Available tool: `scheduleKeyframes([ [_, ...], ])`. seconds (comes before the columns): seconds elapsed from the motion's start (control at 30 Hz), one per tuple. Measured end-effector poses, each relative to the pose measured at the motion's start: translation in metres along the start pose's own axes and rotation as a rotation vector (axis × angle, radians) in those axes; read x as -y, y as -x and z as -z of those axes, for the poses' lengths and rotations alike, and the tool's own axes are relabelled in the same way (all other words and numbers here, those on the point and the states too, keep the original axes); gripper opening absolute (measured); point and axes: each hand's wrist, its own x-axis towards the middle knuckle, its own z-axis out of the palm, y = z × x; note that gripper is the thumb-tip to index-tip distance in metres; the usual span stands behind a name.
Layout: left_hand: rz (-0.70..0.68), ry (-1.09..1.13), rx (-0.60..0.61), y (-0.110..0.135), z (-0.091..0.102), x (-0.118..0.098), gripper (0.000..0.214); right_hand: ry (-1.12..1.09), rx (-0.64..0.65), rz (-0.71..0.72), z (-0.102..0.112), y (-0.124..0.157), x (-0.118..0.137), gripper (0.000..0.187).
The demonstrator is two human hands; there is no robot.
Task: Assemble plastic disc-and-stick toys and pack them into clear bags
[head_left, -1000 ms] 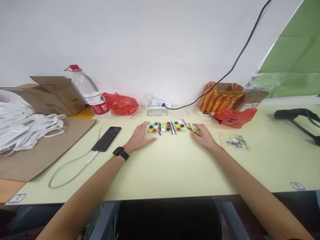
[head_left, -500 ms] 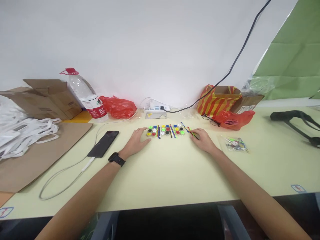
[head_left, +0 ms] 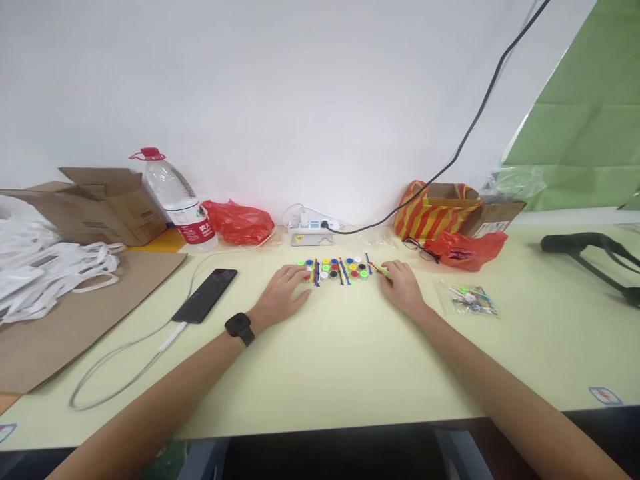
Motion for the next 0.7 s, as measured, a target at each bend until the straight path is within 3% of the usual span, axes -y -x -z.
scheduleKeyframes([
  [0.17, -0.123, -0.029, -0.010, -0.024, -0.021, -0.024, 0.043, 0.073, 0.072, 0.212, -0.002, -0.012, 0.028, 0.048],
  [0.33, -0.232, 0.015, -0.046, -0.043, -0.041, -0.045, 0.038, 0.122, 0.235, 0.272, -0.021, -0.038, 0.040, 0.051],
  [0.5, -0.215, 0.024, -0.082, -0.037, -0.039, -0.045, 0.026, 0.115, 0.326, 0.299, -0.034, -0.048, 0.039, 0.054],
  [0.7, -0.213, 0.047, -0.073, -0.028, -0.033, -0.044, 0.025, 0.133, 0.302, 0.260, -0.017, -0.019, 0.030, 0.055],
])
